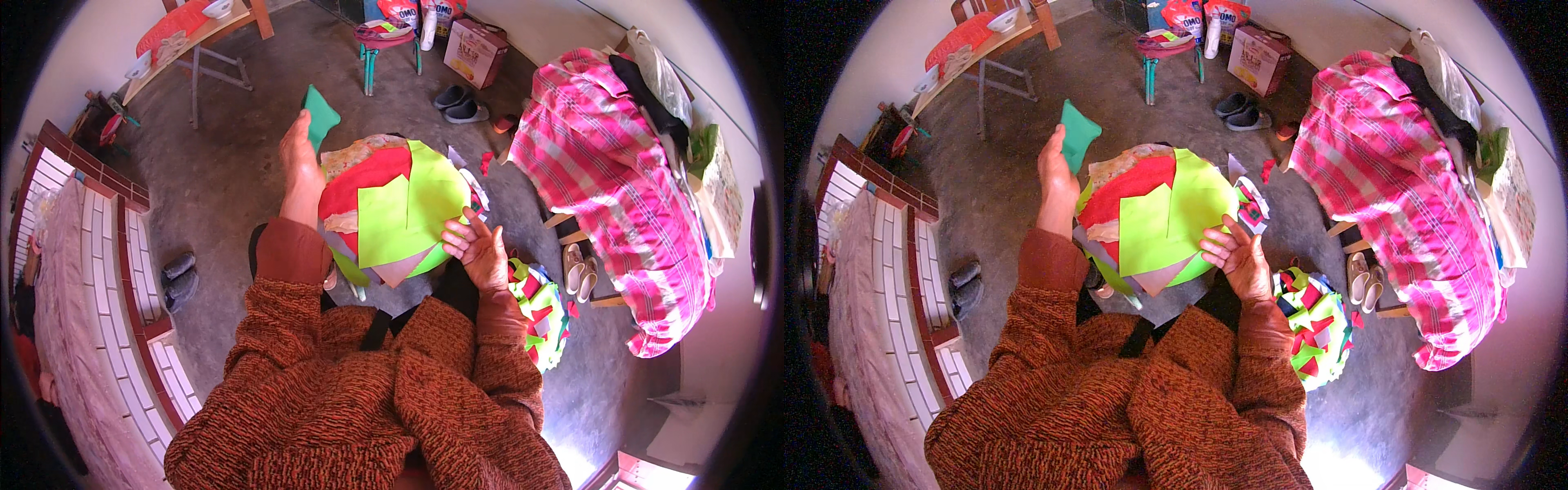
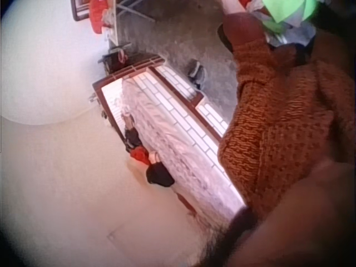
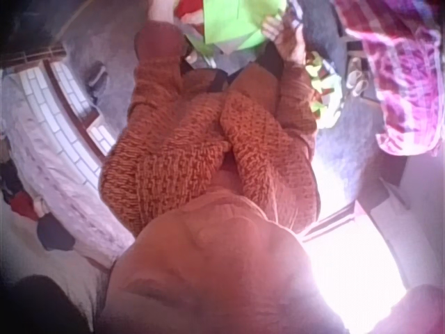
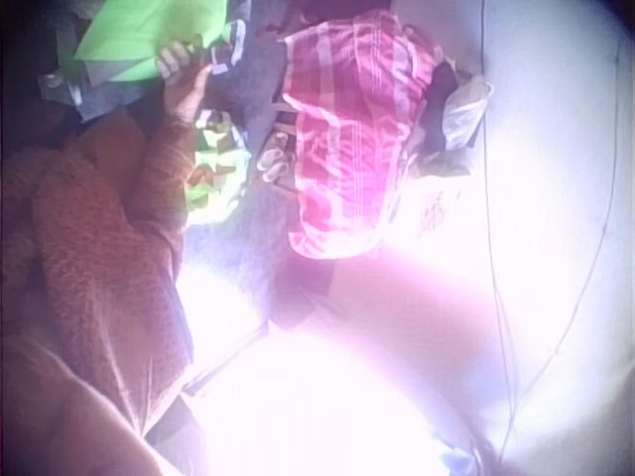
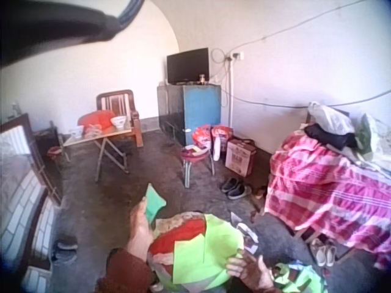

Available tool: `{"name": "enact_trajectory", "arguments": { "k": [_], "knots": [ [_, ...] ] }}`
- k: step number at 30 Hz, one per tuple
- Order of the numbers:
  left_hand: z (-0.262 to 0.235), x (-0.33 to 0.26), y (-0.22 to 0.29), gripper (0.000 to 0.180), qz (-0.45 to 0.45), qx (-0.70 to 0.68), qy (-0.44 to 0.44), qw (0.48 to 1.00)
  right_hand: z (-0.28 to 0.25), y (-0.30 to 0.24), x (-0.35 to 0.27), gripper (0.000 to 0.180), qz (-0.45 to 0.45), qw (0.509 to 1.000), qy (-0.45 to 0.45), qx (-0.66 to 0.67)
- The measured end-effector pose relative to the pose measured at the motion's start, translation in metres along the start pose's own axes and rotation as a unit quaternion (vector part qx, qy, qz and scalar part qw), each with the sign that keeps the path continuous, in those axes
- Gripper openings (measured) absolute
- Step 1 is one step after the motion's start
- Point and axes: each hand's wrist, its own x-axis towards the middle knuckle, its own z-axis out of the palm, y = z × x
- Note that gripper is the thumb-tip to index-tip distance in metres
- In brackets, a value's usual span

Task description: The person sits on the floor and assembles a spherical paper craft by layering and pressing colorful paper pieces onto a base. They repeatedly pick up paper scraps from a pile, position them on the craft, and smooth them down by hand.

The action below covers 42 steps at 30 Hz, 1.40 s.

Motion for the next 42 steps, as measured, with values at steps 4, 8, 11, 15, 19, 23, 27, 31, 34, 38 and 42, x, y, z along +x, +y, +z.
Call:
{"name": "enact_trajectory", "arguments": {
  "k": [4, 8, 11, 15, 19, 23, 27, 31, 34, 38, 42],
  "knots": [
    [0.031, -0.023, -0.014, 0.047, -0.077, 0.202, -0.123, 0.969, -0.002, -0.001, -0.002, 0.075, 0.002, 1.0, 0.018, -0.023],
    [-0.021, -0.002, -0.12, 0.056, 0.064, 0.563, -0.317, 0.76, 0.0, 0.004, 0.001, 0.071, 0.023, 0.999, 0.014, -0.033],
    [-0.02, -0.01, -0.124, 0.052, 0.119, 0.585, -0.333, 0.73, -0.002, 0.0, -0.002, 0.069, 0.011, 0.999, 0.016, -0.041],
    [-0.025, -0.015, -0.122, 0.042, 0.146, 0.611, -0.342, 0.699, 0.0, 0.0, -0.002, 0.067, 0.004, 0.999, 0.013, -0.05],
    [-0.024, -0.015, -0.11, 0.05, 0.123, 0.588, -0.349, 0.719, 0.005, 0.001, 0.0, 0.065, 0.004, 0.999, 0.015, -0.049],
    [-0.014, -0.021, -0.095, 0.055, 0.088, 0.576, -0.367, 0.725, 0.002, 0.0, -0.001, 0.064, 0.005, 0.999, 0.027, -0.044],
    [-0.015, -0.02, -0.1, 0.052, 0.124, 0.594, -0.351, 0.713, 0.003, 0.001, 0.0, 0.061, 0.009, 0.999, 0.031, -0.042],
    [-0.018, -0.017, -0.115, 0.04, 0.174, 0.602, -0.313, 0.714, 0.004, 0.002, 0.001, 0.058, 0.012, 0.999, 0.026, -0.041],
    [-0.019, -0.019, -0.122, 0.03, 0.21, 0.586, -0.297, 0.724, 0.004, 0.001, 0.0, 0.058, 0.013, 0.998, 0.031, -0.045],
    [-0.018, -0.018, -0.127, 0.028, 0.22, 0.582, -0.265, 0.736, 0.003, 0.001, 0.001, 0.056, 0.02, 0.998, 0.037, -0.041],
    [-0.018, -0.018, -0.13, 0.03, 0.226, 0.562, -0.246, 0.756, 0.004, 0.002, 0.0, 0.055, 0.019, 0.998, 0.043, -0.041]
  ]
}}
